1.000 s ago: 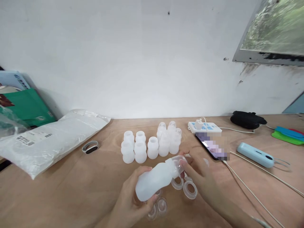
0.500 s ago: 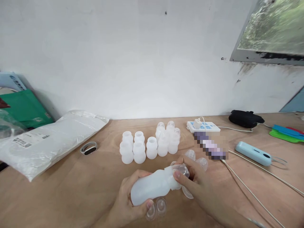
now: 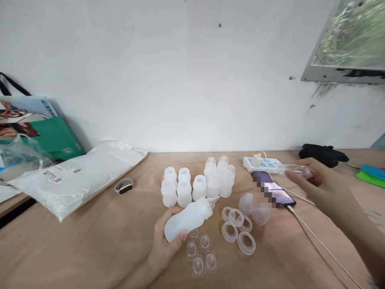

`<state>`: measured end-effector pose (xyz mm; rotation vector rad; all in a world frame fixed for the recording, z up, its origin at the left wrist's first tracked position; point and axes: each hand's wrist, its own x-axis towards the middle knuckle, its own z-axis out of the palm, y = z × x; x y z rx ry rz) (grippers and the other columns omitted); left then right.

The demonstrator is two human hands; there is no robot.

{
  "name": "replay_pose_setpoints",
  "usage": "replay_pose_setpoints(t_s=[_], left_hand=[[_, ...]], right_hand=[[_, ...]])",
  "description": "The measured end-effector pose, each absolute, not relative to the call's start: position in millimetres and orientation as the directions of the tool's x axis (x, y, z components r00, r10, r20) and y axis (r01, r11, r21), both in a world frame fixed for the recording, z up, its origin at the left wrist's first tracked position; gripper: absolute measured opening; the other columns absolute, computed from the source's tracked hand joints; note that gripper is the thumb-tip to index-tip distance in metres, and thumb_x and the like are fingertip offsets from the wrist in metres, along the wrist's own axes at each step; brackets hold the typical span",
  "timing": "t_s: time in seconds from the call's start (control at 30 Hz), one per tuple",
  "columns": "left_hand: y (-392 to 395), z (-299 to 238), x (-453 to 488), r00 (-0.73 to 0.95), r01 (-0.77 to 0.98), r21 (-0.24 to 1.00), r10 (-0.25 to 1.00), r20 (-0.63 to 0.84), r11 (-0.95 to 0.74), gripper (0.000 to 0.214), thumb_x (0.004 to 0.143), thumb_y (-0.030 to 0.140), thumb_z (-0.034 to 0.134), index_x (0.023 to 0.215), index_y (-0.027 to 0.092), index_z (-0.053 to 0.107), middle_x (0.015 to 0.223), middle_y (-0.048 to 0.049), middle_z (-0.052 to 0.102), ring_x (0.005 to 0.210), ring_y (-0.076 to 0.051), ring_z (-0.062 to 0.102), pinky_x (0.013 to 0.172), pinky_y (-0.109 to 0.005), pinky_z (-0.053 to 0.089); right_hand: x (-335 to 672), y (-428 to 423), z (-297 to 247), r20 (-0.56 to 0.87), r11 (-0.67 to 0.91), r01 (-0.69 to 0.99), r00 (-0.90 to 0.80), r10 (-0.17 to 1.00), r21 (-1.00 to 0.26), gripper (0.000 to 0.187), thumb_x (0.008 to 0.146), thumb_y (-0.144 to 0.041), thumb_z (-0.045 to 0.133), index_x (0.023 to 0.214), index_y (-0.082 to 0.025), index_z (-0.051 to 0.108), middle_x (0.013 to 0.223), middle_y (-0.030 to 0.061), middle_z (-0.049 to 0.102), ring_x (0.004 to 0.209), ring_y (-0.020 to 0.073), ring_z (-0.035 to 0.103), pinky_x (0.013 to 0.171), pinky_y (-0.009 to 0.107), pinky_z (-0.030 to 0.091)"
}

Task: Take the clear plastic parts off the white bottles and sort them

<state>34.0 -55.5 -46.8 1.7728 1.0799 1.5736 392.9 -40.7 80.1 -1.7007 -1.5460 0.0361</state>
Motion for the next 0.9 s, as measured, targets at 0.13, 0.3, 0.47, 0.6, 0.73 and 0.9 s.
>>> replay_pose_setpoints(t_s=[0.13,0.3,0.47,0.6,0.73,0.9], left_hand=[[-56,-43,36,0.022,0.234,0.804,0.829,0.558,-0.547,0.030,0.079,0.044,0.068,0.092,0.017,0.065,0.072,-0.0007,0.066,0.057,-0.015,0.056,0.050,-0.020,0.044],[-56,-41,38,0.057,0.226,0.802,0.830,0.556,-0.553,0.025,0.079,0.039,0.067,0.092,0.018,0.064,0.072,0.0003,0.066,0.057,-0.015,0.056,0.050,-0.020,0.045],[-54,-49,38,0.074,0.233,0.778,0.808,0.584,-0.583,0.029,0.080,0.043,0.067,0.096,0.019,0.064,0.072,0.0008,0.067,0.056,-0.015,0.057,0.050,-0.020,0.046],[-56,-48,39,0.099,0.272,0.738,0.781,0.616,-0.617,0.033,0.078,0.045,0.068,0.099,0.020,0.064,0.075,-0.0006,0.070,0.056,-0.016,0.061,0.050,-0.022,0.047],[-60,-39,42,0.210,0.319,0.720,0.787,0.580,-0.616,0.035,0.075,0.040,0.072,0.102,0.020,0.067,0.085,-0.0044,0.076,0.063,-0.020,0.067,0.057,-0.025,0.052],[-62,-43,41,0.214,0.346,0.749,0.825,0.524,-0.565,0.034,0.076,0.047,0.070,0.100,0.022,0.069,0.079,-0.0028,0.075,0.060,-0.019,0.064,0.057,-0.026,0.051]], right_hand=[[404,-46,53,0.214,0.084,0.915,0.003,0.977,-0.394,0.038,0.081,-0.054,0.060,0.103,-0.024,0.066,0.056,-0.0012,0.056,0.052,0.0205,0.054,0.050,0.030,0.036],[393,-49,29,0.173,0.099,0.944,-0.046,0.984,-0.313,0.047,0.084,-0.049,0.060,0.125,-0.026,0.061,0.069,-0.0004,0.064,0.058,0.0209,0.059,0.052,0.029,0.037],[368,-53,51,0.317,0.137,0.911,-0.008,0.948,-0.388,0.036,0.090,-0.049,0.051,0.113,-0.023,0.063,0.065,-0.0008,0.061,0.056,0.0202,0.056,0.052,0.030,0.037],[320,-60,49,0.170,0.239,0.739,-0.169,0.971,-0.630,0.031,0.091,-0.046,0.053,0.110,-0.024,0.065,0.072,0.0010,0.066,0.065,0.0196,0.061,0.059,0.030,0.043],[277,-60,26,0.010,0.136,0.334,-0.353,0.936,-0.933,0.036,0.093,-0.052,0.051,0.108,-0.021,0.061,0.070,-0.0007,0.065,0.057,0.0142,0.058,0.054,0.025,0.043],[256,-54,10,-0.038,0.023,0.190,-0.315,0.948,-0.982,0.038,0.089,-0.054,0.057,0.073,-0.020,0.050,0.049,-0.0069,0.050,0.041,0.0075,0.041,0.041,0.019,0.028]])
